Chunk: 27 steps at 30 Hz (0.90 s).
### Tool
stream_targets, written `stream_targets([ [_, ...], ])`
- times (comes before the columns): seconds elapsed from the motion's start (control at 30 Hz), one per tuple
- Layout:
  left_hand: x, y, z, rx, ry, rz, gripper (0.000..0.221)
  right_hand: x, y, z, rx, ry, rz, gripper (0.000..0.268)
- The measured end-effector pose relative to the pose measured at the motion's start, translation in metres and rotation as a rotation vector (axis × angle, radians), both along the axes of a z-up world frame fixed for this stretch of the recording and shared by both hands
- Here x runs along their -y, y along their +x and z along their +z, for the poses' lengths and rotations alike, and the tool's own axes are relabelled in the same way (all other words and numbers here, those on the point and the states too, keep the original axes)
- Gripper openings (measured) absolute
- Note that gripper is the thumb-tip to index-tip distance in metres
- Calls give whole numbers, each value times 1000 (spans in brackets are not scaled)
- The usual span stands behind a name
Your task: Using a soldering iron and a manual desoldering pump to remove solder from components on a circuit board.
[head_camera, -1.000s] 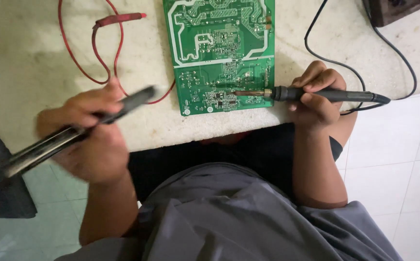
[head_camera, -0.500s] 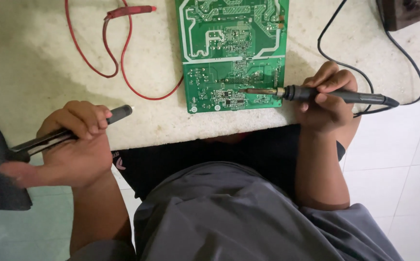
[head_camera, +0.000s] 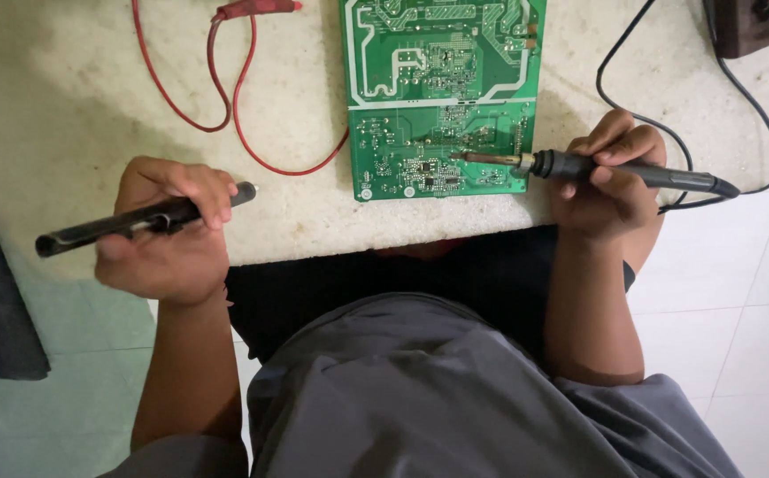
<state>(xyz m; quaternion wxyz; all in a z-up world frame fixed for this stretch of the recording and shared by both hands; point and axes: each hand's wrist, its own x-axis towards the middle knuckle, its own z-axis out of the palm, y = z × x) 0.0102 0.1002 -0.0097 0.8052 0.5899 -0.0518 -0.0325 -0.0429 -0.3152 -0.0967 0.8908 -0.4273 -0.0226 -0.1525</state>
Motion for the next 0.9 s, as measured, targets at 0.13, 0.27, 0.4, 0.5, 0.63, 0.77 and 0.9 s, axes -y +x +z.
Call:
stream_targets([
  [0.13, 3, 0, -9, 23, -4, 3, 54, 2, -1, -2, -1, 22, 20, 8],
  [0.27, 1, 2, -7, 103, 95, 56, 45, 1, 0, -3, 15, 31, 29, 7],
  [0.4, -12, 5, -43, 174, 48, 52, 60, 13, 3, -33, 127, 17, -54, 14],
  [0.5, -10, 4, -44, 190, 29, 95, 60, 13, 3, -34, 117, 24, -67, 15],
  [0.63, -9, -5, -30, 273, 164, 142, 38, 9, 3, -32, 121, 30, -91, 14],
  [0.77, 7, -21, 2, 233, 136, 224, 19, 2, 4, -22, 53, 68, -155, 13],
  [0.9, 58, -50, 21, -5, -297, -270, 26, -12, -1, 15, -156, 73, -112, 9],
])
